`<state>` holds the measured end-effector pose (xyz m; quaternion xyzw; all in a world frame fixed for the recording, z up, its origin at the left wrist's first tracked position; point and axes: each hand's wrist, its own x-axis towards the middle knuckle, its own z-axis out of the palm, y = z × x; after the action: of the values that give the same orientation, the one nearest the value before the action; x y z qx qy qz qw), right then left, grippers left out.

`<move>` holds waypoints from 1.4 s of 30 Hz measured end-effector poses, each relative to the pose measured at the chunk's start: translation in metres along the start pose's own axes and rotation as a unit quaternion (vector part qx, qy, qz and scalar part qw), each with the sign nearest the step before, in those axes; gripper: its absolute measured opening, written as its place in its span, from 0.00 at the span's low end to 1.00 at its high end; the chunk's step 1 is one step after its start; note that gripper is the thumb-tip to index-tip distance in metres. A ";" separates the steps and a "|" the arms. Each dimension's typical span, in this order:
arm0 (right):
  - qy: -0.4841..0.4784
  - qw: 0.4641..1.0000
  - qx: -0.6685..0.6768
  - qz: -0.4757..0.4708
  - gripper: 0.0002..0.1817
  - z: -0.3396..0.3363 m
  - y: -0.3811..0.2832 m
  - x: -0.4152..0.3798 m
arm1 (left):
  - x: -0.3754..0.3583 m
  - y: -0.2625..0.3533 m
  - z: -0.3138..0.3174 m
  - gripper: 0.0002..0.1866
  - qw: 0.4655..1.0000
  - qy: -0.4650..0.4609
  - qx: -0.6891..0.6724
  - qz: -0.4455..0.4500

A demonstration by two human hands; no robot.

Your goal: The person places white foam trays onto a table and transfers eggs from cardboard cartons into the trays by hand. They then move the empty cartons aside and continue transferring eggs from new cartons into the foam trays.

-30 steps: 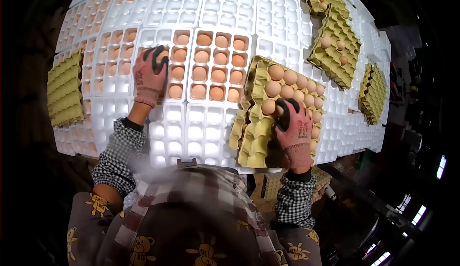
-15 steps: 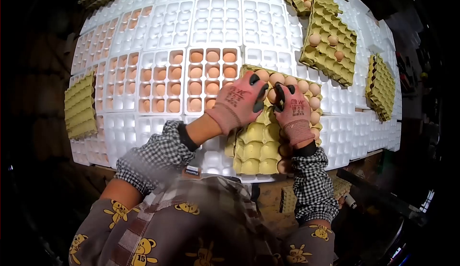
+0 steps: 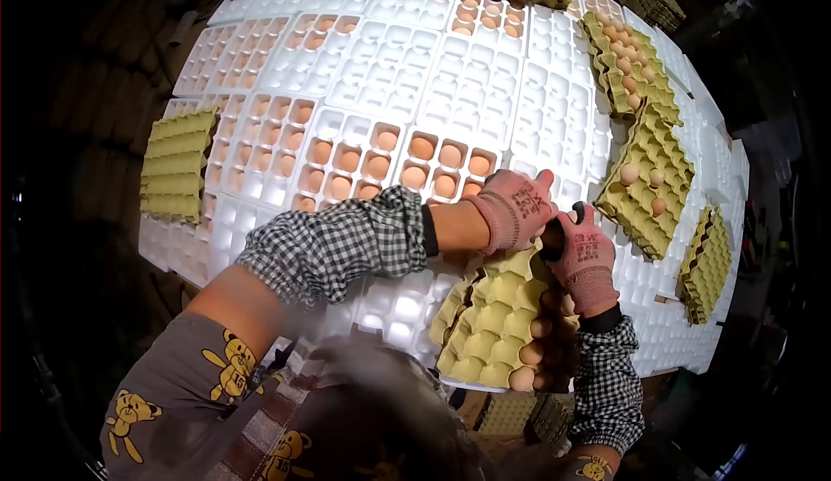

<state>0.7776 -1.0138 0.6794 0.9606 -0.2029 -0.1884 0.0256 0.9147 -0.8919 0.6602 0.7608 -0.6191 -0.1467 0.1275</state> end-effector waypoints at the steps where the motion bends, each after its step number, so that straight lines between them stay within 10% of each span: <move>1: -0.003 1.000 -0.003 0.000 0.30 -0.004 -0.001 0.003 | -0.004 -0.013 -0.003 0.21 0.994 0.010 -0.103 -0.043; 4: -0.014 1.000 0.020 0.013 0.30 -0.021 0.004 0.001 | -0.007 -0.084 0.016 0.26 0.918 0.262 -0.240 -0.176; 9: 0.136 0.884 0.444 -0.060 0.21 -0.012 0.000 0.063 | -0.012 -0.166 0.034 0.21 0.958 0.067 -0.037 -0.278; 13: 0.162 0.937 0.309 0.006 0.23 0.001 -0.053 0.149 | -0.001 -0.189 0.035 0.20 0.958 0.073 -0.047 -0.273; 15: 0.129 0.970 0.199 0.044 0.21 0.021 -0.064 0.180 | 0.010 -0.201 0.043 0.22 0.928 0.297 -0.089 -0.207; 19: 0.207 0.896 0.385 -0.084 0.22 0.029 -0.080 0.220 | 0.016 -0.225 0.080 0.28 0.947 0.215 0.045 -0.233; 24: 0.166 0.962 0.211 -0.049 0.27 0.031 -0.086 0.257 | 0.018 -0.228 0.077 0.22 0.936 0.283 -0.025 -0.207; 27: 0.162 0.984 0.025 -0.070 0.33 0.059 -0.085 0.247 | 0.015 -0.228 0.083 0.22 0.935 0.286 -0.013 -0.211; 29: 0.146 0.973 0.158 -0.079 0.33 0.057 -0.067 0.242 | 0.016 -0.228 0.081 0.22 0.937 0.263 0.014 -0.228; 32: 0.355 0.819 0.440 -0.094 0.28 -0.002 -0.014 0.153 | 0.016 -0.247 0.097 0.21 0.917 0.368 -0.030 -0.153; 34: 0.453 0.844 0.284 0.037 0.29 -0.026 0.035 0.051 | -0.018 -0.218 0.066 0.19 0.912 0.363 -0.112 -0.154; 36: 0.420 0.846 0.280 0.170 0.31 0.010 0.079 -0.033 | -0.053 -0.183 0.062 0.18 0.904 0.360 -0.168 -0.157; 38: 0.255 0.771 0.562 0.158 0.35 0.051 0.062 -0.081 | -0.068 -0.148 0.068 0.16 0.884 0.359 -0.268 -0.133; 39: 0.153 0.919 0.341 0.122 0.37 0.057 0.044 -0.092 | -0.067 -0.125 0.069 0.15 0.872 0.351 -0.322 -0.115; 42: 0.116 0.964 0.115 0.210 0.39 0.061 -0.011 -0.080 | -0.049 -0.056 0.043 0.14 0.862 0.299 -0.396 -0.100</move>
<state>0.6916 -0.9698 0.6491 0.9081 -0.4160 -0.0418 -0.0233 0.9392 -0.8329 0.6030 0.7113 -0.3612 -0.1568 0.5822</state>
